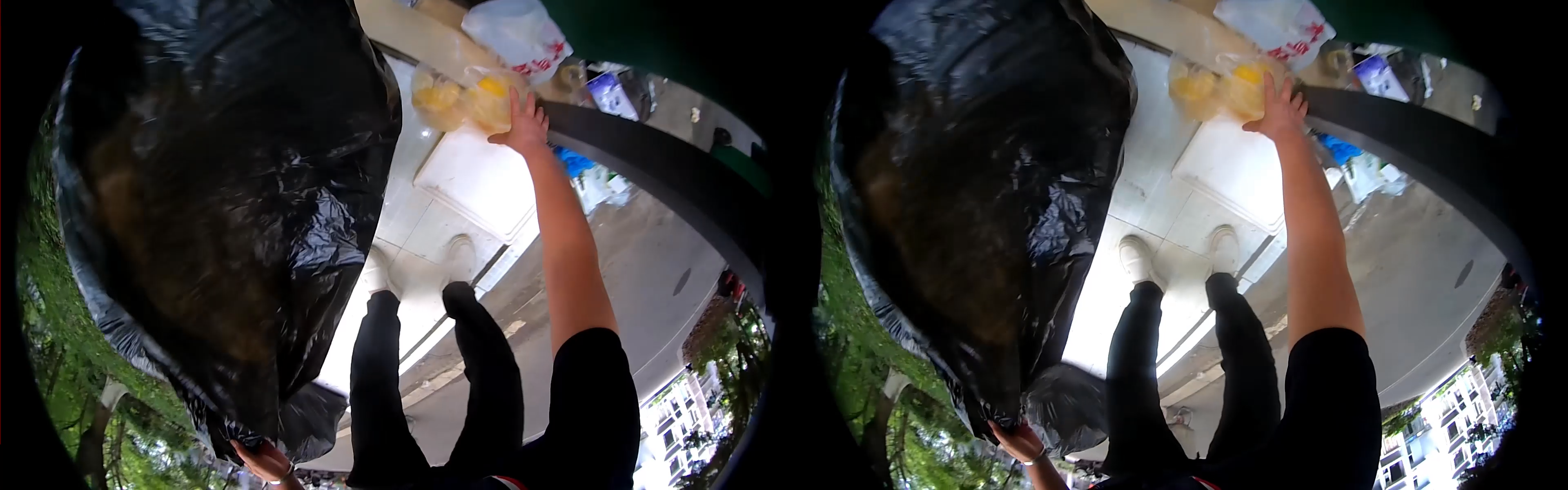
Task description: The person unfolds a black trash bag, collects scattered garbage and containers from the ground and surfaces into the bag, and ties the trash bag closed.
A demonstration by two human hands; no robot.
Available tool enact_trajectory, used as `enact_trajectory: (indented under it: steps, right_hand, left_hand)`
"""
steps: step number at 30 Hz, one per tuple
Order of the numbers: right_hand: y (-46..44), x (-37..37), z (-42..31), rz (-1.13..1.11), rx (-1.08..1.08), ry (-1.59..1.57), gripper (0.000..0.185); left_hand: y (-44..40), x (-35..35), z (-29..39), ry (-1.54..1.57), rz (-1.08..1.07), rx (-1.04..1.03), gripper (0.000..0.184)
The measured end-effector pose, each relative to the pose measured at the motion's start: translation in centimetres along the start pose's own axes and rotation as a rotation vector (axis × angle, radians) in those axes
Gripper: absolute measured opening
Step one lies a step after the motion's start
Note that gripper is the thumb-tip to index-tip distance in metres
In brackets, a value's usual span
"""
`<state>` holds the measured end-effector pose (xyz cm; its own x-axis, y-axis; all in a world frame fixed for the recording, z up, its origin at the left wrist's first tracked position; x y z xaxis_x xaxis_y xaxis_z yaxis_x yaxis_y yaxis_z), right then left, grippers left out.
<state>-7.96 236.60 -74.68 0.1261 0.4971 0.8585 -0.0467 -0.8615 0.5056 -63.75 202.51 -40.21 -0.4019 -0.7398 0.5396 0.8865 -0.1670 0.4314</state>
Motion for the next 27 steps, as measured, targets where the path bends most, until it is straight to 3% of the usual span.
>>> enact_trajectory:
  steps: [1, 3, 5, 6, 8, 11, 14, 15, 16, 17, 19, 21, 23, 27]
  right_hand:
    - [-0.5, -2.7, 0.3, -0.050, 0.022, 0.002, 0.101]
    - [0.2, -6.7, 0.4, -0.041, 0.022, -0.003, 0.100]
    - [1.2, -8.9, -0.1, 0.095, 0.032, 0.042, 0.095]
    - [1.2, -9.4, 0.4, 0.089, 0.028, 0.039, 0.095]
    - [1.8, -9.6, 1.3, 0.059, 0.068, -0.084, 0.092]
    - [3.2, -12.2, 2.7, -0.047, 0.084, 0.004, 0.088]
    - [2.6, -11.6, 3.3, -0.117, 0.024, -0.020, 0.084]
    - [2.1, -11.3, 3.3, -0.078, 0.084, 0.053, 0.065]
    - [1.6, -11.1, 3.8, -0.083, 0.089, 0.060, 0.065]
    - [1.3, -10.8, 4.1, -0.097, 0.109, 0.052, 0.056]
    - [2.0, -9.4, 3.7, -0.021, 0.144, -0.076, 0.035]
    - [3.4, -7.5, 2.6, 0.004, 0.174, -0.102, 0.035]
    - [5.1, -5.8, 1.0, 0.014, 0.232, -0.159, 0.032]
    - [9.6, -0.2, -4.0, 0.097, 0.312, -0.269, 0.026]
  left_hand:
    - [-0.6, -0.1, -1.0, -0.077, 0.094, -0.054, 0.035]
    - [-2.0, -0.4, -3.3, 0.095, 0.018, 0.054, 0.030]
    - [-2.1, -0.7, -3.4, 0.053, -0.058, 0.072, 0.028]
    - [-2.0, -1.4, -3.6, 0.043, -0.145, 0.096, 0.027]
    - [-1.8, -1.8, -3.4, -0.006, -0.108, 0.061, 0.026]
    - [-2.4, -0.6, -2.7, -0.213, -0.124, 0.026, 0.024]
    - [-2.2, -1.3, -2.2, -0.149, -0.167, 0.009, 0.026]
    - [-1.3, -1.3, -1.6, -0.373, -0.041, -0.157, 0.027]
    - [-0.4, -1.2, -1.1, -0.598, 0.129, -0.302, 0.027]
    - [-1.1, 0.2, -1.7, -0.773, 0.042, -0.296, 0.040]
    - [2.5, -4.0, 0.7, -1.331, 0.100, -0.525, 0.055]
    - [0.9, -1.4, 0.0, -0.505, 0.060, -0.170, 0.042]
    - [1.2, -1.5, 0.3, 0.031, 0.027, 0.117, 0.034]
    - [3.3, -2.5, 3.1, -0.025, -0.272, 0.166, 0.035]
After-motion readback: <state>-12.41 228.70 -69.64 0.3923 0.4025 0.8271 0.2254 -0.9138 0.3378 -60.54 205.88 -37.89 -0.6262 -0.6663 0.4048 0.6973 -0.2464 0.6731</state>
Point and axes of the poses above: each hand's wrist, its own y-axis away from the middle knuckle, its own x-axis out of the back of the hand, z = x × y, the point moved 5 cm from there along -y, towards the middle knuckle, and after that the axes turned 12 degrees about x, right-handed, at the moved point
